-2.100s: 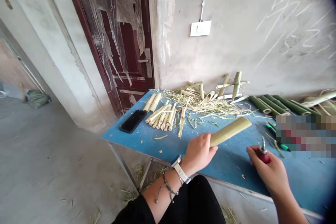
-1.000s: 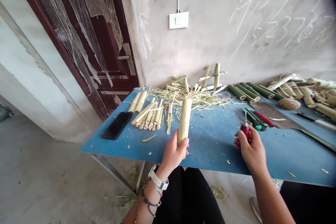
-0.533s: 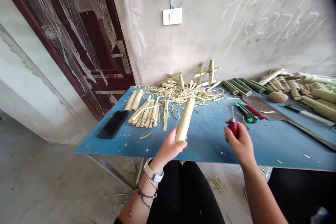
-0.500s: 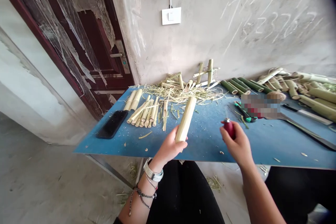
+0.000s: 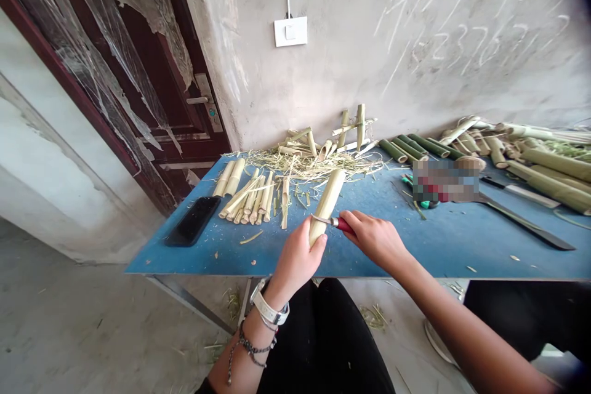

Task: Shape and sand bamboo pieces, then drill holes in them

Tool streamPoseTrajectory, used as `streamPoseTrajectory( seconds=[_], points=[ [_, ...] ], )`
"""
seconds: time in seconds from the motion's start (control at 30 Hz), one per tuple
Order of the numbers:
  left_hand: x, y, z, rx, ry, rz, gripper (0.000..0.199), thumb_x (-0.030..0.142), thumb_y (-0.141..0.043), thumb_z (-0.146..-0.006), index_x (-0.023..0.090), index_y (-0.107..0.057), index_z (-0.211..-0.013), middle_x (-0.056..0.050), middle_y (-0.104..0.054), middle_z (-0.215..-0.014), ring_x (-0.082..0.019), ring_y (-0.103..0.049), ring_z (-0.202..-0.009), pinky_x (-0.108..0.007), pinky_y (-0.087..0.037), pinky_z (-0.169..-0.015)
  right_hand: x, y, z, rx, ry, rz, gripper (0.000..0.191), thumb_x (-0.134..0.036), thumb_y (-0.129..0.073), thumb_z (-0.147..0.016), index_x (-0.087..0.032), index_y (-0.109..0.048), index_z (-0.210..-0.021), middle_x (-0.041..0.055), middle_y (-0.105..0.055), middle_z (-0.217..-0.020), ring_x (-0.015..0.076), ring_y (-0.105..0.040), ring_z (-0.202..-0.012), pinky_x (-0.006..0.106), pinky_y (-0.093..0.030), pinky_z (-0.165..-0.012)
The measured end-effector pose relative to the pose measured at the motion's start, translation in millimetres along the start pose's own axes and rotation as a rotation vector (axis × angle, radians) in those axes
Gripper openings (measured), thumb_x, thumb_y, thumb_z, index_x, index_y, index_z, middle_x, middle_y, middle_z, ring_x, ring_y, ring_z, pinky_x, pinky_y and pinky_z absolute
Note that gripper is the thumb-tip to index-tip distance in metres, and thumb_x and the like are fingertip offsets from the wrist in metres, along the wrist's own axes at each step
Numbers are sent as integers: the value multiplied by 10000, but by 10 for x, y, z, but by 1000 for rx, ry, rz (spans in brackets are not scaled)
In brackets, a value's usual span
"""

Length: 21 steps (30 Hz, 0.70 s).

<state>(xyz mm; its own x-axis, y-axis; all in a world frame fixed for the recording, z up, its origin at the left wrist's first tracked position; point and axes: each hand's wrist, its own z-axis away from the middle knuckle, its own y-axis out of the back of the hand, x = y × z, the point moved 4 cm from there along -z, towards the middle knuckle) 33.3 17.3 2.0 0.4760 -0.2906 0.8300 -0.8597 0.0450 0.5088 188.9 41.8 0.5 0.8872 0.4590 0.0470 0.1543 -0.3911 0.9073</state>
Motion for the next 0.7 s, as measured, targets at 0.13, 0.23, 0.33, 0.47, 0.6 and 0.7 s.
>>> streamPoseTrajectory(
  seconds=[0.13,0.23,0.33,0.47,0.6,0.7],
  points=[
    [2,-9,49,-58,27,-31,388,374,-359,-867,169,-443,-1185,-25,-585,-698,-136,-552,-556,-233,-422,-513,334,-73,-281,-42,-122,46,220,-391,-378,-910,-210,-503,-889,23,-587,-724,155,-533,-564,236,-189,-437],
    [51,-72,151,-153,22,-51,390,368,-366,-865,155,-455,-1180,-36,-600,-717,-146,-562,-583,-246,-427,-536,880,-126,-475,-70,-443,98,253,-408,-339,-910,-210,-493,-940,51,-595,-692,186,-526,-535,245,-216,-445],
    [86,-68,203,-100,6,-123,405,355,-362,-865,150,-439,-1206,-83,-623,-840,-182,-587,-696,-281,-446,-609,1216,-129,-545,-62,-556,78,229,-419,-401,-869,-211,-493,-898,66,-603,-725,212,-544,-597,252,-249,-460],
    [35,25,123,20,32,-245,381,352,-380,-851,153,-469,-1163,-137,-618,-965,-247,-592,-835,-335,-457,-684,936,41,-381,135,-448,-98,198,-405,-438,-834,-213,-470,-805,13,-563,-642,165,-512,-559,235,-275,-480],
    [39,47,38,14,13,-313,350,325,-378,-849,156,-478,-1138,-124,-621,-964,-255,-590,-876,-349,-457,-733,219,83,-146,26,-84,-142,114,-322,-455,-836,-216,-465,-794,-22,-576,-672,134,-515,-540,224,-236,-465],
    [76,29,0,26,15,-370,399,314,-344,-861,115,-433,-1196,-145,-606,-1012,-262,-585,-914,-358,-456,-752,-20,-2,-106,-56,-32,-22,157,-336,-421,-879,-204,-472,-810,-11,-592,-702,140,-536,-546,235,-176,-441]
  ],
)
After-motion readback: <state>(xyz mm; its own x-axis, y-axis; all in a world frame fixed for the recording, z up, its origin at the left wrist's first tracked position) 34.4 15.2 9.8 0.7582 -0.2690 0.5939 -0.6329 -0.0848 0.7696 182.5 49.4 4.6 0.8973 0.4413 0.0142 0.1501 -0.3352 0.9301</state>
